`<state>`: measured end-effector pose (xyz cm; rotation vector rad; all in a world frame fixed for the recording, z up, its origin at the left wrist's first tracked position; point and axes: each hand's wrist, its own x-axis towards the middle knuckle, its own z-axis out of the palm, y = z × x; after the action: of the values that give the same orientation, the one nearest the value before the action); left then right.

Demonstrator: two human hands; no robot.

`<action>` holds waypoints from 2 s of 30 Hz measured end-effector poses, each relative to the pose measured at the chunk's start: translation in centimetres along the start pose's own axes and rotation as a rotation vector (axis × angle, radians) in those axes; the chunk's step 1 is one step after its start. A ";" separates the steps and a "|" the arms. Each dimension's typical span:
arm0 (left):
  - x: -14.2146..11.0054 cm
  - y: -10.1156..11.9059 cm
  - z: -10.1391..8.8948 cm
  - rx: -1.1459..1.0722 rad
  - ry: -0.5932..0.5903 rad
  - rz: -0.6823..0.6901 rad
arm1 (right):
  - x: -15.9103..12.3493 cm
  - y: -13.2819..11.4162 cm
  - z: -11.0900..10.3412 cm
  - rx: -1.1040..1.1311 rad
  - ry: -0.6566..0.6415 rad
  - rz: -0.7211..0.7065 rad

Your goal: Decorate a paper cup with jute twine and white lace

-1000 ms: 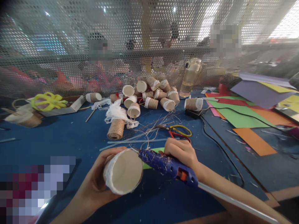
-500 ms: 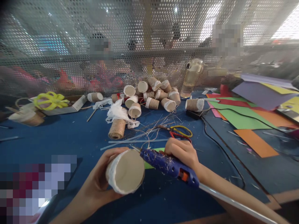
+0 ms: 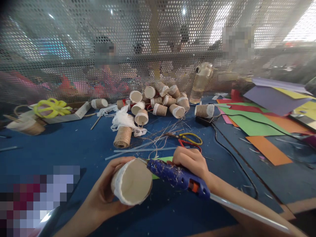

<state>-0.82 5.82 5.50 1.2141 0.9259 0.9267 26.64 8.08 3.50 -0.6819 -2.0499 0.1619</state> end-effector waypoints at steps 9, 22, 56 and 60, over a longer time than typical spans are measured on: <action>0.0 0.0 0.1 0.009 -0.034 0.002 | -0.1 0.2 0.2 0.006 0.002 0.002; 0.1 -0.1 0.0 0.021 -0.042 0.001 | 0.1 0.2 0.3 0.026 0.006 -0.004; 0.2 0.5 0.5 -0.102 0.101 0.002 | -0.1 -0.5 0.4 -0.143 0.035 -0.040; 0.1 0.6 0.5 -0.108 0.120 -0.009 | -0.1 -0.5 0.3 -0.157 0.040 -0.011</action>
<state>-0.33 5.84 6.16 1.0708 0.9624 1.0380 26.23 7.68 3.45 -0.7631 -2.0429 -0.0190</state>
